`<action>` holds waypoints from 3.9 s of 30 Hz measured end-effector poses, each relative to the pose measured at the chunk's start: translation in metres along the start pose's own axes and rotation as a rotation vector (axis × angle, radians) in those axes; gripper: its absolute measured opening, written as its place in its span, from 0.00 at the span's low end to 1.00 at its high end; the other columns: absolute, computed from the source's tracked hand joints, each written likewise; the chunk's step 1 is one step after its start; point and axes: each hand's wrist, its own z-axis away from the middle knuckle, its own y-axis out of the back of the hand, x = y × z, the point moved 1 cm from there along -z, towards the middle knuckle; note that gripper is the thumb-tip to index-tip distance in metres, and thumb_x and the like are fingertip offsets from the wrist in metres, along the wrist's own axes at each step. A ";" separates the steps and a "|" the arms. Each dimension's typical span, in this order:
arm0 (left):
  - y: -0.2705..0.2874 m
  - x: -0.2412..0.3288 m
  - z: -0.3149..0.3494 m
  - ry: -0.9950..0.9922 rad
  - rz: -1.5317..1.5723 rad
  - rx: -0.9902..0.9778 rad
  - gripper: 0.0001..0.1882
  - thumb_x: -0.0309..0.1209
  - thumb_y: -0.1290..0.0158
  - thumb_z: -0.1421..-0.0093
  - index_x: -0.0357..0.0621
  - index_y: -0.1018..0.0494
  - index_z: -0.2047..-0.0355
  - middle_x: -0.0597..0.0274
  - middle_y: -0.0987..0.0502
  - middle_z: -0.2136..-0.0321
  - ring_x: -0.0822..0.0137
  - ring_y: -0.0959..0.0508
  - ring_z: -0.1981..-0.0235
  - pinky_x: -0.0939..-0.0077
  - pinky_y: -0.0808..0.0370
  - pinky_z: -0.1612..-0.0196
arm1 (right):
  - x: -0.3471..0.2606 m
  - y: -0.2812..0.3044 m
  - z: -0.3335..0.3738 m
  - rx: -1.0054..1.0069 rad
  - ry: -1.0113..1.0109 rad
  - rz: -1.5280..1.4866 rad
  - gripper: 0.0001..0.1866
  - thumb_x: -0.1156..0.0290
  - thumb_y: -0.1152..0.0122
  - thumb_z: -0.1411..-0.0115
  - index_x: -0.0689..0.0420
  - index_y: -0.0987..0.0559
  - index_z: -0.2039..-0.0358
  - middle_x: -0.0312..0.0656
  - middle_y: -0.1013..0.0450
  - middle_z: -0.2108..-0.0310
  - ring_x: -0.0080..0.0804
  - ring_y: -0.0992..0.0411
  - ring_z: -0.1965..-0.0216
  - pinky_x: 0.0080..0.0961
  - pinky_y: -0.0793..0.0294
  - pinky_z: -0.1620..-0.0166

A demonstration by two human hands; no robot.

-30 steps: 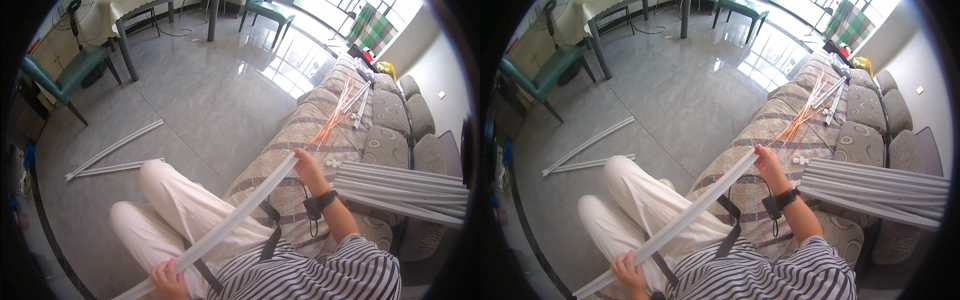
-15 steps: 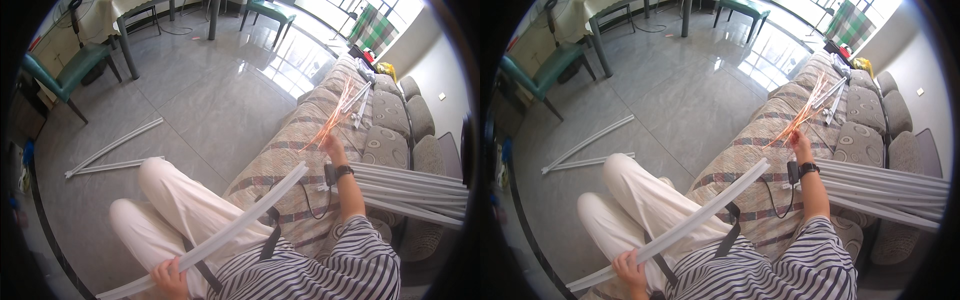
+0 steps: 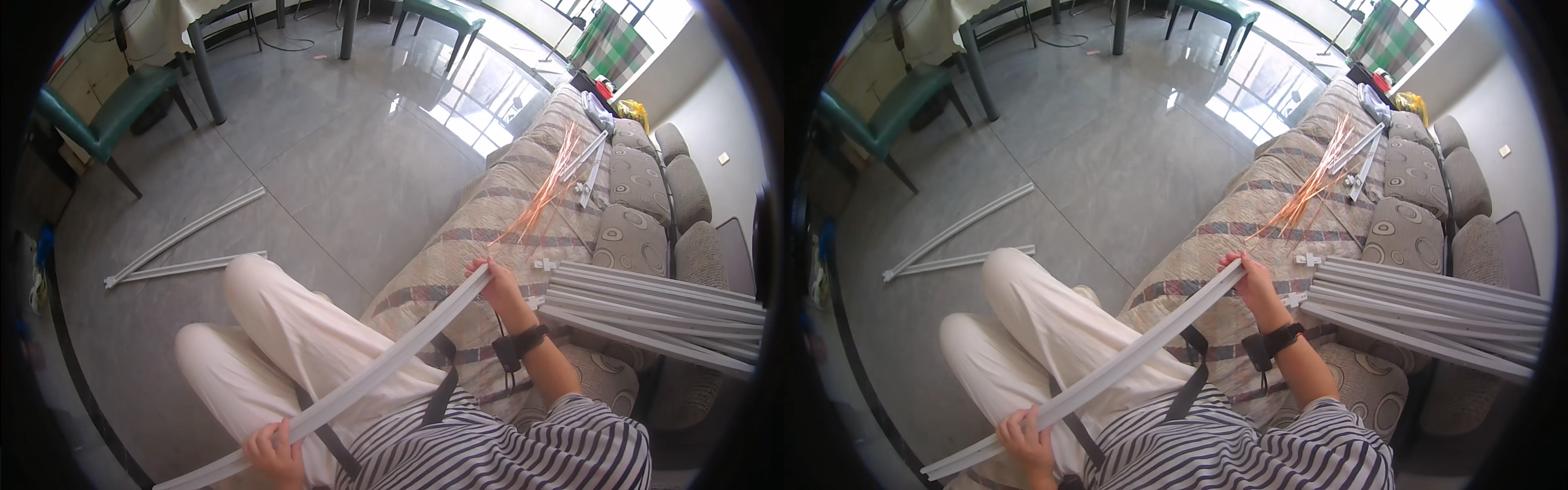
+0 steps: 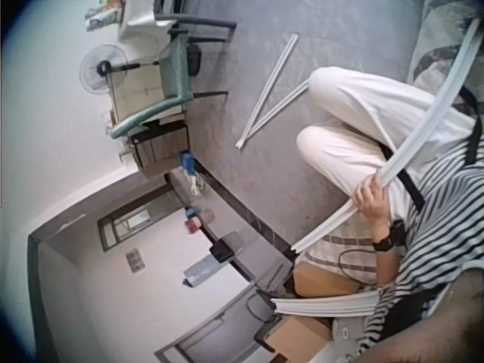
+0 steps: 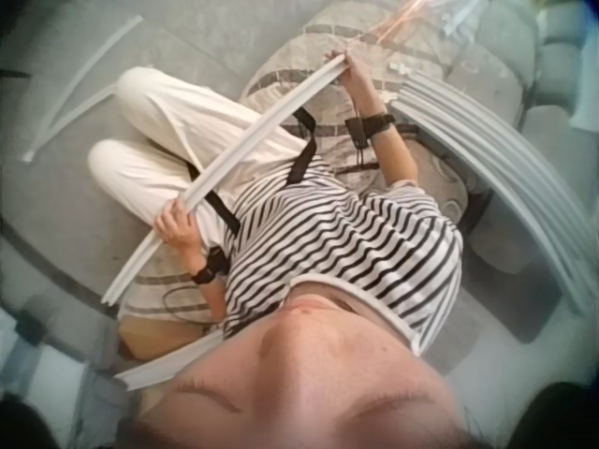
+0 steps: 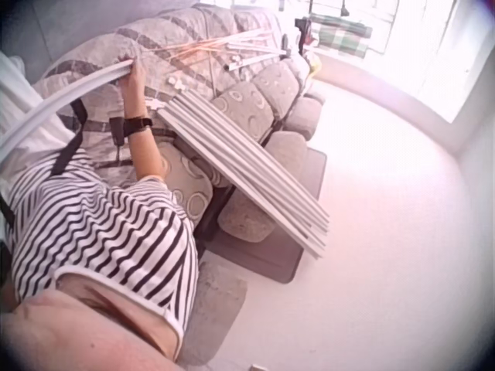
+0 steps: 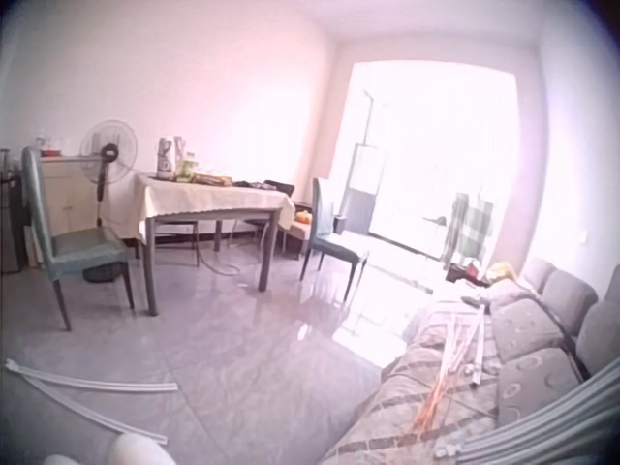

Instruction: The person is sitting on a couch and organizing/assembling white plastic rails and copper wires.

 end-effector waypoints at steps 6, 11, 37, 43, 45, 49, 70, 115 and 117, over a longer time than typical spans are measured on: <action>0.001 0.004 -0.001 0.010 0.013 -0.030 0.18 0.38 0.43 0.51 0.46 0.24 0.60 0.60 0.29 0.65 0.54 0.31 0.60 0.54 0.36 0.55 | -0.034 0.068 -0.054 0.160 0.017 -0.009 0.17 0.61 0.54 0.33 0.63 0.24 0.64 0.47 0.24 0.63 0.39 0.25 0.60 0.36 0.25 0.54; -0.001 0.001 0.000 -0.014 0.024 0.010 0.18 0.39 0.44 0.51 0.46 0.24 0.60 0.60 0.30 0.65 0.54 0.31 0.61 0.54 0.36 0.55 | -0.104 0.139 -0.111 0.335 0.010 0.075 0.20 0.57 0.56 0.32 0.62 0.26 0.58 0.47 0.24 0.58 0.39 0.25 0.56 0.40 0.26 0.52; -0.002 0.001 0.001 0.003 0.020 0.004 0.20 0.38 0.44 0.52 0.47 0.24 0.58 0.59 0.30 0.65 0.53 0.31 0.60 0.54 0.36 0.55 | -0.096 0.116 -0.099 0.323 -0.004 -0.002 0.15 0.62 0.52 0.34 0.61 0.27 0.56 0.45 0.26 0.58 0.37 0.27 0.55 0.39 0.26 0.52; -0.002 0.000 0.002 0.007 0.000 0.001 0.20 0.38 0.43 0.52 0.47 0.24 0.58 0.59 0.30 0.64 0.53 0.31 0.60 0.54 0.36 0.55 | -0.024 0.045 -0.018 0.082 -0.243 0.020 0.14 0.64 0.51 0.35 0.62 0.27 0.58 0.48 0.25 0.58 0.41 0.27 0.55 0.42 0.27 0.50; -0.002 -0.001 0.001 0.002 0.006 -0.015 0.19 0.37 0.44 0.51 0.47 0.24 0.58 0.59 0.30 0.64 0.53 0.31 0.60 0.54 0.36 0.55 | -0.015 0.041 -0.010 -0.053 -0.198 0.022 0.13 0.64 0.50 0.36 0.62 0.26 0.59 0.48 0.25 0.59 0.42 0.26 0.56 0.42 0.27 0.50; -0.002 0.000 0.000 -0.012 0.009 -0.011 0.19 0.37 0.44 0.50 0.46 0.25 0.58 0.59 0.30 0.64 0.53 0.31 0.60 0.54 0.36 0.55 | -0.024 0.045 -0.021 0.081 -0.070 0.050 0.10 0.68 0.49 0.36 0.61 0.25 0.61 0.45 0.24 0.63 0.40 0.25 0.60 0.39 0.26 0.53; -0.002 0.001 0.000 0.026 0.017 -0.022 0.20 0.36 0.43 0.52 0.45 0.25 0.57 0.59 0.30 0.64 0.53 0.32 0.61 0.54 0.36 0.56 | -0.035 0.014 -0.008 -0.017 -0.125 0.060 0.13 0.64 0.49 0.36 0.60 0.23 0.60 0.41 0.23 0.63 0.31 0.26 0.60 0.33 0.26 0.53; 0.051 -0.025 0.011 0.034 -0.009 0.136 0.24 0.36 0.41 0.52 0.49 0.26 0.52 0.67 0.29 0.60 0.67 0.29 0.56 0.70 0.35 0.51 | -0.003 0.128 -0.107 -0.341 -0.049 0.284 0.28 0.54 0.62 0.32 0.51 0.43 0.35 0.41 0.46 0.35 0.38 0.49 0.34 0.43 0.53 0.35; 0.079 -0.035 0.024 0.095 -0.110 0.170 0.25 0.36 0.41 0.52 0.50 0.26 0.51 0.67 0.29 0.60 0.67 0.29 0.56 0.69 0.35 0.52 | -0.004 0.085 -0.121 -0.267 -0.143 0.171 0.29 0.50 0.64 0.31 0.51 0.43 0.35 0.42 0.45 0.35 0.39 0.48 0.35 0.44 0.56 0.35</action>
